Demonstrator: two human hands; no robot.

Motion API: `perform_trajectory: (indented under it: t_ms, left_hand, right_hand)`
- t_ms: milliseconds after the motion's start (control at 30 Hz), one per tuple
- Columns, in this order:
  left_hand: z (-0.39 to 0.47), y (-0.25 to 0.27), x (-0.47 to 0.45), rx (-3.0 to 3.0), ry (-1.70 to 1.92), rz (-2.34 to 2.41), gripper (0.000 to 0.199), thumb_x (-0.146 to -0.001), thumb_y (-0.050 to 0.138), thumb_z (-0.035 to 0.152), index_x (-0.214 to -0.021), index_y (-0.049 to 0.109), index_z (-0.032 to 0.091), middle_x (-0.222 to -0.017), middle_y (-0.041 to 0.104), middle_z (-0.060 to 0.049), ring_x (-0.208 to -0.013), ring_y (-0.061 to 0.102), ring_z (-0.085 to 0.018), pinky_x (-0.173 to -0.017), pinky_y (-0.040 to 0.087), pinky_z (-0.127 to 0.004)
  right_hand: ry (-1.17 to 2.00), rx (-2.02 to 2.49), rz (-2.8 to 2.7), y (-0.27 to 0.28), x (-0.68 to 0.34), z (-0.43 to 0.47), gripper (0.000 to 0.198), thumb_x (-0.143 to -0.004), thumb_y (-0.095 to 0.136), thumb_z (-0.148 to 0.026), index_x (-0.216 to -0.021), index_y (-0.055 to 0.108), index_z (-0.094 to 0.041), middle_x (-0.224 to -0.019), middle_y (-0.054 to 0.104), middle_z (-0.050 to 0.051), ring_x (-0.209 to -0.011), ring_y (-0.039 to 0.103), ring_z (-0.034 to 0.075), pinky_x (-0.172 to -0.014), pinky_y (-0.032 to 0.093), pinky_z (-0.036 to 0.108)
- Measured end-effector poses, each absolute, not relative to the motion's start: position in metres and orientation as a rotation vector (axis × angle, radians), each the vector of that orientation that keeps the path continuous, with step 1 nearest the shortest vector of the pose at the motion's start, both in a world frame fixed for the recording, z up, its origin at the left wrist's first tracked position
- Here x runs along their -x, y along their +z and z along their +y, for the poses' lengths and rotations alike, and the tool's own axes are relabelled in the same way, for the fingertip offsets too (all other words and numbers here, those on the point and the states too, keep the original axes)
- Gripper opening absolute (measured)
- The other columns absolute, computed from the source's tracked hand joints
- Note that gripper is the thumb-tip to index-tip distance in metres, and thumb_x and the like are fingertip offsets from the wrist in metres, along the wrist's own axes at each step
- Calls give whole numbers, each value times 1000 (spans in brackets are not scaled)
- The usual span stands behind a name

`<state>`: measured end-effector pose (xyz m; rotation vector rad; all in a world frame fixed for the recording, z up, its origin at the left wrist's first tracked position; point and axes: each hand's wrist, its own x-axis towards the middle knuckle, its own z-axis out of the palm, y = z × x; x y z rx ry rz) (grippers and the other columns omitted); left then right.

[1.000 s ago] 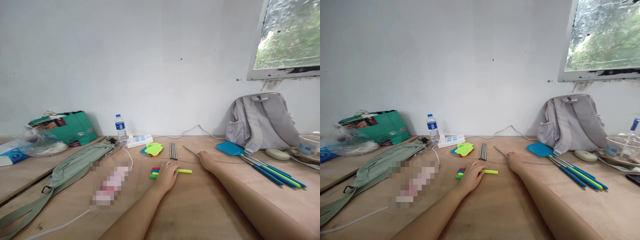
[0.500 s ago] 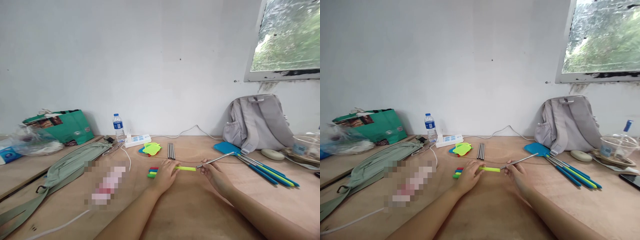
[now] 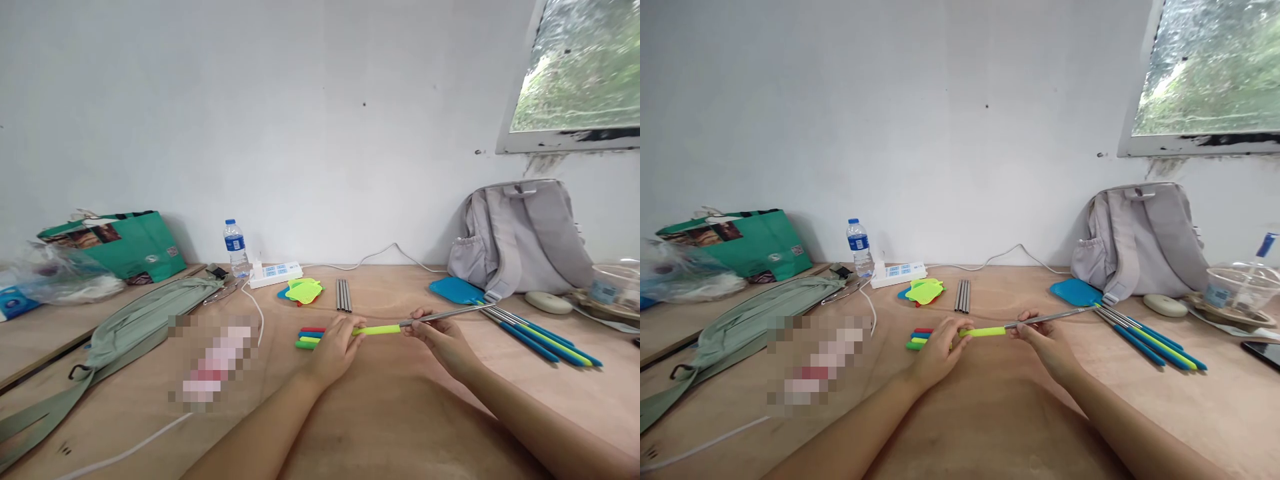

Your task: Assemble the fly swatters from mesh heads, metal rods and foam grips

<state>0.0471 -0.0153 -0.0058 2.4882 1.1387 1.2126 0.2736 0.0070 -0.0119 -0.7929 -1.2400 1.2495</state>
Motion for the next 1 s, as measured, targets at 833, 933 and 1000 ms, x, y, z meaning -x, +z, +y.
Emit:
perform_trajectory:
  t_ms: [833, 933, 1000]
  left_hand:
    - [-52, 10, -69, -2594, 636, 1143, 20, -86, 37, 33, -96, 47, 19, -90, 62, -4, -75, 58, -16, -63, 42, -25]
    - [-55, 10, -72, -2546, 660, 1212, 20, -86, 36, 35, -92, 47, 20, -85, 62, -2, -70, 58, -15, -59, 40, -24]
    - [-56, 11, -72, -2551, 651, 1229, 20, -86, 36, 36, -90, 48, 20, -82, 62, -2, -69, 57, -15, -57, 39, -23]
  right_hand:
    - [1556, 545, -1426, -6, -249, -17, 24, -71, 39, -40, -81, 51, -21, -78, 53, 3, -66, 47, 17, -65, 37, 32]
    - [1574, 548, -1455, -12, -244, -19, 25, -71, 37, -38, -85, 48, -21, -83, 54, 3, -73, 48, 18, -69, 36, 32]
    - [1552, 555, -1463, -17, -243, -19, 24, -70, 35, -36, -85, 46, -21, -83, 53, 3, -73, 47, 18, -69, 35, 32]
